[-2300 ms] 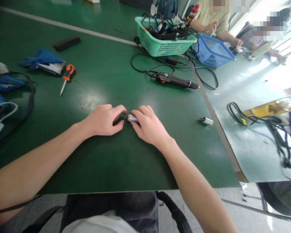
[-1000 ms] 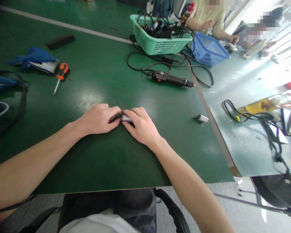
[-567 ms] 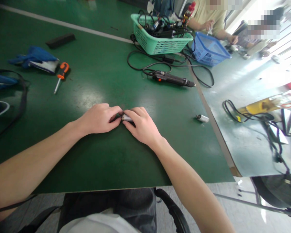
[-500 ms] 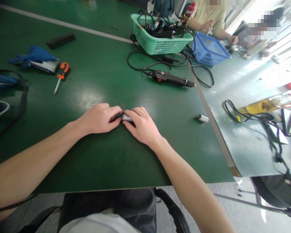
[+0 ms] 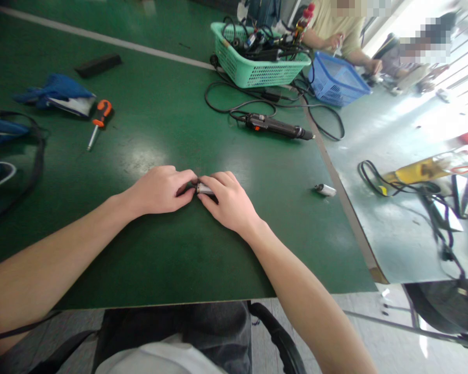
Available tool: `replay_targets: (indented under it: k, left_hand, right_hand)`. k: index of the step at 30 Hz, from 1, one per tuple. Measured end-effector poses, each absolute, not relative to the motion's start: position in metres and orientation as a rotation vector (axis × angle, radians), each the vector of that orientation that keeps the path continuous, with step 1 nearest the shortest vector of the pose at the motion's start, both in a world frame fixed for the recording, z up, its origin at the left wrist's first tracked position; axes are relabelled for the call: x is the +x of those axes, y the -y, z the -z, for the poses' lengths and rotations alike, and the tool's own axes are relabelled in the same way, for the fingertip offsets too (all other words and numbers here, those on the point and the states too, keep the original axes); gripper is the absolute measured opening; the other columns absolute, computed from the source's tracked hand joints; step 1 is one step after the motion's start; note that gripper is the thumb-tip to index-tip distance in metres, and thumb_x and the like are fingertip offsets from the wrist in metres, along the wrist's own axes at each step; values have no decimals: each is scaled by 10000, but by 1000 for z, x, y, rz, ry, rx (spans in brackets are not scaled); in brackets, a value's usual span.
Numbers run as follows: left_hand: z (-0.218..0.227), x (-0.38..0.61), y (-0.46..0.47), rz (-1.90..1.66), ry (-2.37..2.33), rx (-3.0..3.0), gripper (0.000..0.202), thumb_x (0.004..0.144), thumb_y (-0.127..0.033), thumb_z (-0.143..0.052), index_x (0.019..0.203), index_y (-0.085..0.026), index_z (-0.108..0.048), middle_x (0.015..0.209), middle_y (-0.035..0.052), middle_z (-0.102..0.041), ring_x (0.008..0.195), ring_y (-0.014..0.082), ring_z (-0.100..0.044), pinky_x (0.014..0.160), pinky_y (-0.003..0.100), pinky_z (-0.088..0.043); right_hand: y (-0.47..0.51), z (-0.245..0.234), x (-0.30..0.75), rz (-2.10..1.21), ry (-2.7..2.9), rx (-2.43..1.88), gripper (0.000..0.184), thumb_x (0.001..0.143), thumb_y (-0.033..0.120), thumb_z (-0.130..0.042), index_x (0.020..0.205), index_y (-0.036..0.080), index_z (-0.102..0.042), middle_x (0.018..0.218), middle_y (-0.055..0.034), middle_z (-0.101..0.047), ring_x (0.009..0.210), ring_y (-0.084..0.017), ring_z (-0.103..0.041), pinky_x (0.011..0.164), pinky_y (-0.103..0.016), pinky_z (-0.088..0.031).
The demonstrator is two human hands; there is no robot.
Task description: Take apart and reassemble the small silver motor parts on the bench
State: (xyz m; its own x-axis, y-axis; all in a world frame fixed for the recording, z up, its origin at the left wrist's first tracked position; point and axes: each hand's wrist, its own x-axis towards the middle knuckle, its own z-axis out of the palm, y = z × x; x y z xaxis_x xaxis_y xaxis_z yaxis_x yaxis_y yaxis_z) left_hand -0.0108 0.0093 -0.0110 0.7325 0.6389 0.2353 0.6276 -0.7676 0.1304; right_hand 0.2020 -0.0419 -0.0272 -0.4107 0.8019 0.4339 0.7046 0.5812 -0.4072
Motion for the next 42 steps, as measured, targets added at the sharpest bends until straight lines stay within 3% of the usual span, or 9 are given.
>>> replay_targets:
  k: [42]
  left_hand:
    - [12,-10,-8,-425,-1112,2887,230,923,-330,-472,897,-199,-660,708,39,-675,646,212,-610,593,326,-363]
  right_hand:
    - [42,27,202,-185,2221,-1219,290,975,303,-589,1239,202,-651,1114,-103,-672,1040,-269,-595,963,-446,-523]
